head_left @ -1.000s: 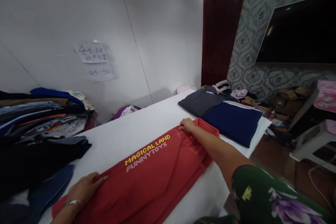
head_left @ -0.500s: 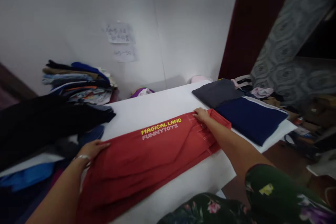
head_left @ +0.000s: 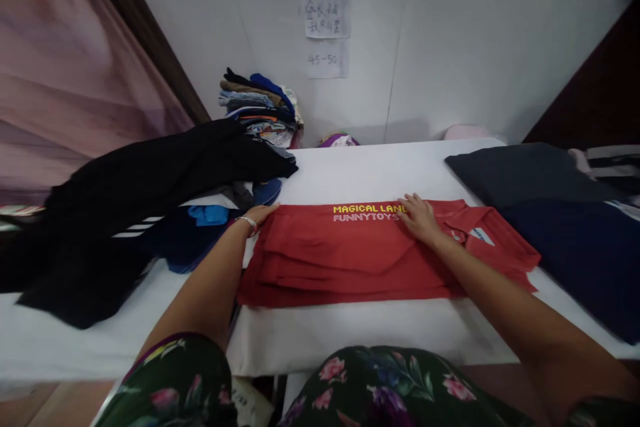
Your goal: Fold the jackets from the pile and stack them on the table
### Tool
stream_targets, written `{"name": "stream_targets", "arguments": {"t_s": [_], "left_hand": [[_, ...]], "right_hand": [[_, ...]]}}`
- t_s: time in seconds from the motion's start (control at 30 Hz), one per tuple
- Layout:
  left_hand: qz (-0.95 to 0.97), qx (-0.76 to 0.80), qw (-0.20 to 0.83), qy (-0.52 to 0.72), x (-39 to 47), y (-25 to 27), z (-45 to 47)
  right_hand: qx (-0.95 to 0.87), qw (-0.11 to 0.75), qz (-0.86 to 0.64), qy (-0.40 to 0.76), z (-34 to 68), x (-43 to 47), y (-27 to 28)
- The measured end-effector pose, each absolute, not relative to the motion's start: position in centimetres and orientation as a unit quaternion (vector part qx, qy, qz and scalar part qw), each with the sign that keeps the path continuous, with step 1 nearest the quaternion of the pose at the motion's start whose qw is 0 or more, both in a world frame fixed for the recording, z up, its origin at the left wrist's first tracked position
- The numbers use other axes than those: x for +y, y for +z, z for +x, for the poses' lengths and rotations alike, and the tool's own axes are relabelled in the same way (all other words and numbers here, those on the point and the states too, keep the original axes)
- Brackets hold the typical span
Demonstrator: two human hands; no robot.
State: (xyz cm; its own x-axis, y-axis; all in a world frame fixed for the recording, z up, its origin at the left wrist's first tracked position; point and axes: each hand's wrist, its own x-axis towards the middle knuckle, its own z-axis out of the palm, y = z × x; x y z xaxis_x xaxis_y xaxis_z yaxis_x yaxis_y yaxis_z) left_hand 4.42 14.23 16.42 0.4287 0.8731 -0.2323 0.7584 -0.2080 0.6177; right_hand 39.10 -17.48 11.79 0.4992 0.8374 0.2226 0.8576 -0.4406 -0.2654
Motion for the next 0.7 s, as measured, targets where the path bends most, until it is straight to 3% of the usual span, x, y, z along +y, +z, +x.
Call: {"name": "stream_targets", "arguments": {"t_s": [0.1, 0.37, 0.7], "left_hand": [[0.75, 0.536, 0.377, 0.092, 13.7, 15.8, 4.0], [0.762, 0.539, 0.331, 0.139, 12.2, 14.1, 4.1], [0.749, 0.568, 0.324, 0.106, 11.1, 16.3, -0.3]], "right_hand": [[-0.596, 0.194, -0.779, 0.011, 33.4, -15.9, 11.8], [-0.668, 0.105, -0.737, 0.008, 28.4, -15.7, 11.0], [-0.665, 0.177, -0.725, -0.019, 28.5, -17.8, 10.4]]}}
